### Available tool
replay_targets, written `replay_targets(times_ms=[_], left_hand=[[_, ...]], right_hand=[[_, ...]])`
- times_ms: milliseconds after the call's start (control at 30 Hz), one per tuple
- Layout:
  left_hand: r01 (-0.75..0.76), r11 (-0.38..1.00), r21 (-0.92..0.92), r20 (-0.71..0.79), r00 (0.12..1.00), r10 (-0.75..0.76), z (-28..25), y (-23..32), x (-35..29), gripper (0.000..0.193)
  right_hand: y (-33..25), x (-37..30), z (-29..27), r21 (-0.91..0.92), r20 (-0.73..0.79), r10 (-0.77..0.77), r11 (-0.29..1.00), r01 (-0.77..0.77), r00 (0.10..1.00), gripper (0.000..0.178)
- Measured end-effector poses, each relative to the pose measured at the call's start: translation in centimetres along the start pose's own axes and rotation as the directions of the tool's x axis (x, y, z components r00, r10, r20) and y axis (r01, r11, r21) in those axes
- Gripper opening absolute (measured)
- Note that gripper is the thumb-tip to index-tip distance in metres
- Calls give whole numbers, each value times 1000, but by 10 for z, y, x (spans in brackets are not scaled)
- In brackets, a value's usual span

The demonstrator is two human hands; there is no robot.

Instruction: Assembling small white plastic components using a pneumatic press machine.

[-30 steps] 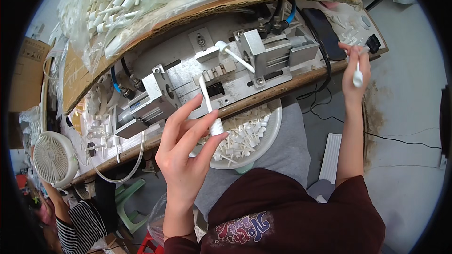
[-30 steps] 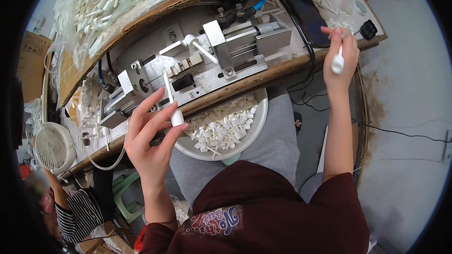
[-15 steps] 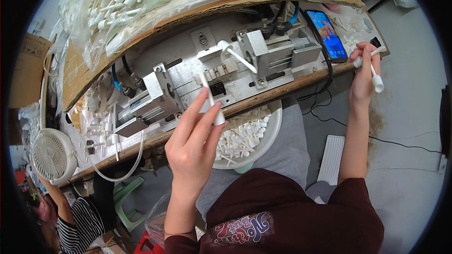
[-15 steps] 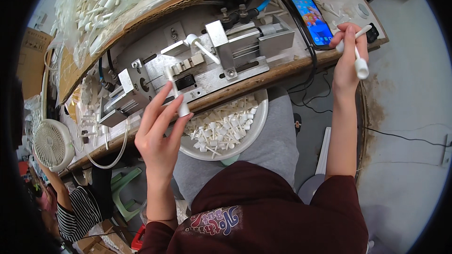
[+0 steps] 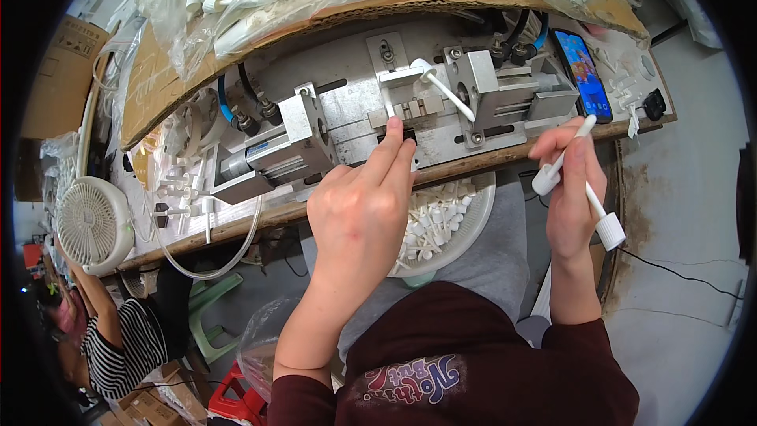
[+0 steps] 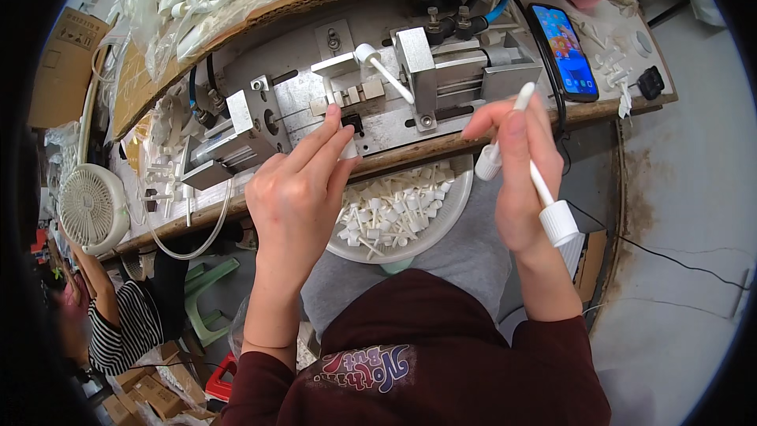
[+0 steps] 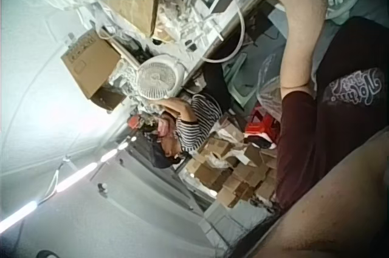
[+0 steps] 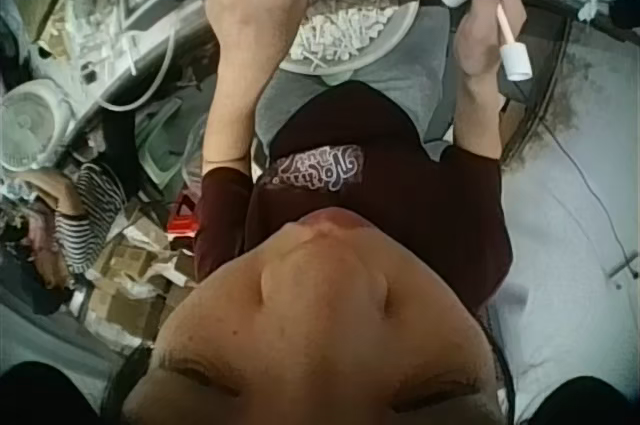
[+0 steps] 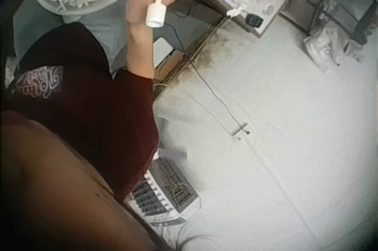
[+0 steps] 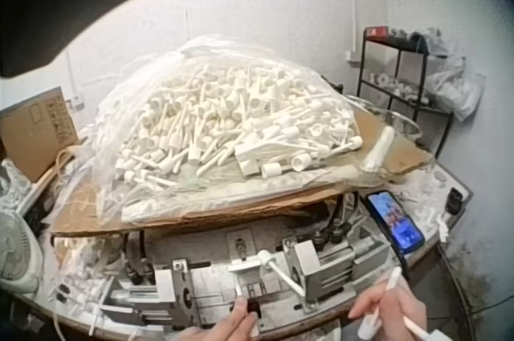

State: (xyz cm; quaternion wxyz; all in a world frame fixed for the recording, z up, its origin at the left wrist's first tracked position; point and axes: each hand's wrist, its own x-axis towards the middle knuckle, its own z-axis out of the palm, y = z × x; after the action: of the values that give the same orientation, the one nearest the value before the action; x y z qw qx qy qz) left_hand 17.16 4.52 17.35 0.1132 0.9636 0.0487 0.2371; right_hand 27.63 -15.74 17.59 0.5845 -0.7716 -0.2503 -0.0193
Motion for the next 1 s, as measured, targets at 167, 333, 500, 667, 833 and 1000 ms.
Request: replay_targets(times_ms=[167, 333, 500, 667, 833, 1000], left_hand=[[3, 1000, -8, 24, 1000, -3, -2, -2, 1, 30], [-74, 933, -353, -15, 997, 73, -9, 0, -2, 36], [-145, 817, -558, -60, 989, 135, -22, 11, -20, 40], [-6, 827, -562, -104, 993, -63, -21, 4, -23, 37], [-18, 937, -350, -125, 992, -27, 6, -4, -20, 31], [-72, 997, -11, -89, 993, 71, 6, -1, -7, 22]], right_hand=[[-13, -9, 10, 281, 294, 271, 892, -354, 917, 33], [-10, -15, 28, 516, 452, 316, 670, -534, 834, 27], [-22, -12, 44, 431, 484, 282, 747, -506, 829, 31], [7, 10, 45, -398, 34, -489, 793, 460, 872, 24], [17, 11, 47, -428, 125, -524, 738, 522, 843, 40], [15, 4, 43, -392, 136, -478, 778, 491, 868, 40]])
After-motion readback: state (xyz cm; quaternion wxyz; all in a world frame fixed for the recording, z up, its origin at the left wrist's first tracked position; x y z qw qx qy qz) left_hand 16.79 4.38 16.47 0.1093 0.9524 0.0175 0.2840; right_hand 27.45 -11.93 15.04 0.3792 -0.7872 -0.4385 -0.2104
